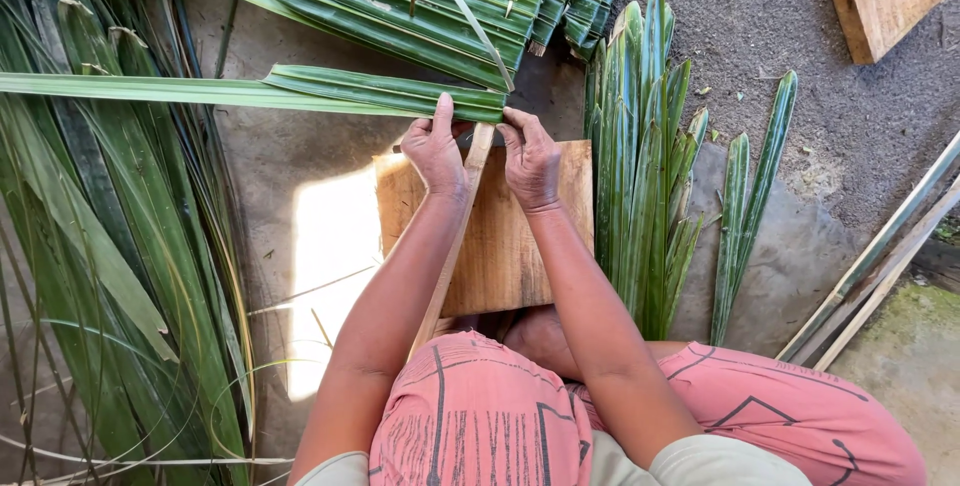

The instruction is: Weaving palm leaves over a wooden lath to create a thatched panel

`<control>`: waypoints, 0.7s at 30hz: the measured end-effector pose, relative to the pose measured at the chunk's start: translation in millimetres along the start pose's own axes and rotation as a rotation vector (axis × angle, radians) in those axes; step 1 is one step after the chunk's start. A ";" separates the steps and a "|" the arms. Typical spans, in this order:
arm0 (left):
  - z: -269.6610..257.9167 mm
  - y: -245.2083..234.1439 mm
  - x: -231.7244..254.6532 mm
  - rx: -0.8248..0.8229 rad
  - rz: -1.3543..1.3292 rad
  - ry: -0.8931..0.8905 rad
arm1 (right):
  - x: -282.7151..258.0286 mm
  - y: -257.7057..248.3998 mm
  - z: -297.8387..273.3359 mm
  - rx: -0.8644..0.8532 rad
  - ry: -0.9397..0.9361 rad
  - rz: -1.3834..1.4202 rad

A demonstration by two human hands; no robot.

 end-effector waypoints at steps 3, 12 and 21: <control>-3.3 1.7 3.8 -0.003 0.010 -0.004 | -4.4 -1.6 6.6 -0.016 0.089 0.109; 7.0 -11.2 -15.1 0.011 0.026 -0.014 | -7.5 16.2 60.1 -0.061 -0.155 -0.428; 20.2 -19.5 -34.2 0.011 0.051 -0.015 | -6.3 8.6 78.1 -0.133 -0.914 -0.706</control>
Point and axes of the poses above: each hand's wrist, its own z-axis towards the middle knuckle, its own y-axis out of the palm, x = y × z, the point moved 4 cm from there along z, towards the middle knuckle
